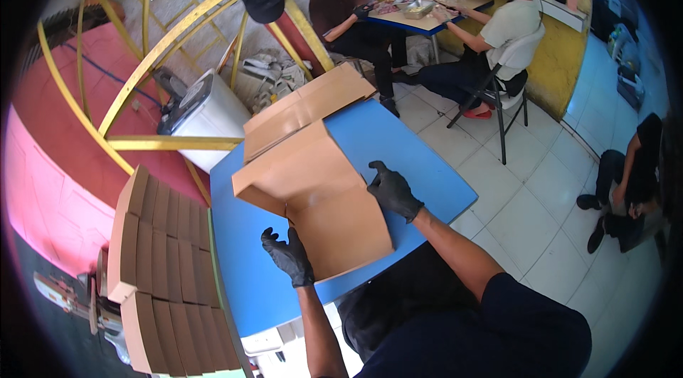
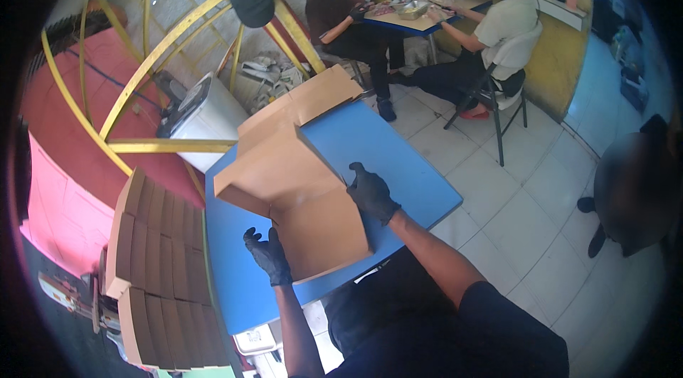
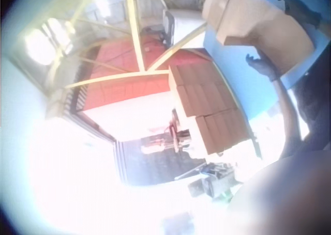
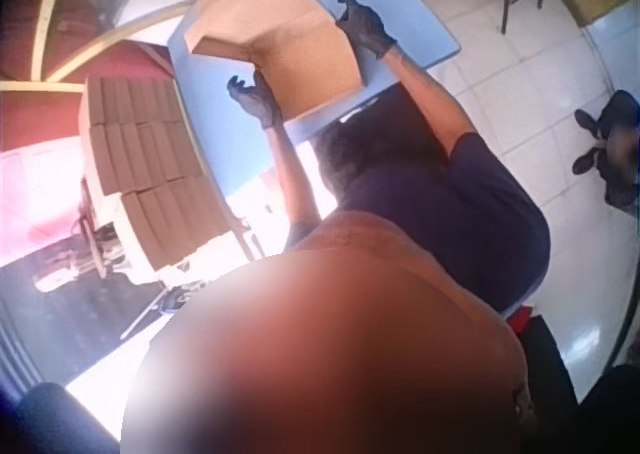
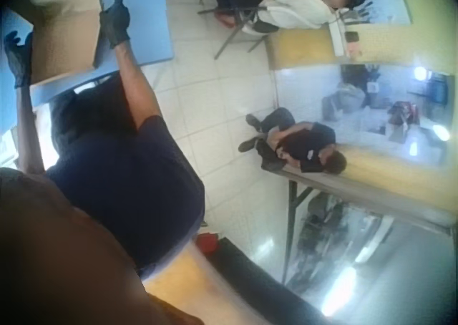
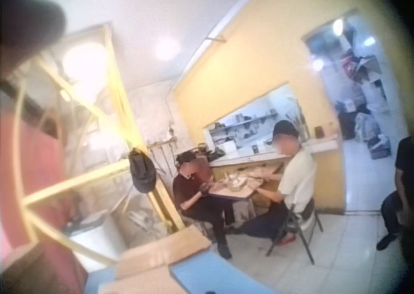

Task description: The person folds flat cardboard pieces into box shapes on a blue table. They repeatedly fold flaps, tuck tabs, and adjust edges to form rectangular boxes, then place finished units aside. The process is repeated for multiple identical cardboard pieces.

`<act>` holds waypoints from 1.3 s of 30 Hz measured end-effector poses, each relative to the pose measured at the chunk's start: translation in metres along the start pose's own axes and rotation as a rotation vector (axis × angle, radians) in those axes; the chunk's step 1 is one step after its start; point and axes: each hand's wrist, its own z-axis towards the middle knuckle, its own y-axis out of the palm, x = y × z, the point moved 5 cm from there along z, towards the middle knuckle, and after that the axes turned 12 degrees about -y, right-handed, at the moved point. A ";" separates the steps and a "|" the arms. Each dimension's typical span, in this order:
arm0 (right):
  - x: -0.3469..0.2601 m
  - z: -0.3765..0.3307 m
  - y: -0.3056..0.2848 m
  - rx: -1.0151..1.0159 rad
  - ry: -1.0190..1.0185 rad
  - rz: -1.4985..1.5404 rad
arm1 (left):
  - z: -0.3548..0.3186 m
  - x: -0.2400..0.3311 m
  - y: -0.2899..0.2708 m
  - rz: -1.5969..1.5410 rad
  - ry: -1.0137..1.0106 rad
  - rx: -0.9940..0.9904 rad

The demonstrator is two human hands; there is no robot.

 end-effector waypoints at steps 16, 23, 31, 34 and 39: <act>-0.012 0.047 -0.004 -0.197 -0.293 -0.303 | 0.040 -0.047 0.035 -0.432 -0.390 -0.496; -0.083 0.001 -0.023 -0.211 -0.231 -0.473 | 0.022 -0.043 0.029 -0.347 -0.218 -0.526; -0.098 0.018 0.115 -0.503 -0.301 -0.045 | -0.002 -0.029 0.022 -0.335 -0.102 -0.470; -0.092 0.012 0.145 -0.697 -0.043 0.330 | -0.011 -0.027 0.018 -0.331 -0.053 -0.426; -0.093 0.013 0.154 -0.731 -0.182 0.400 | -0.018 -0.028 0.017 -0.300 -0.027 -0.409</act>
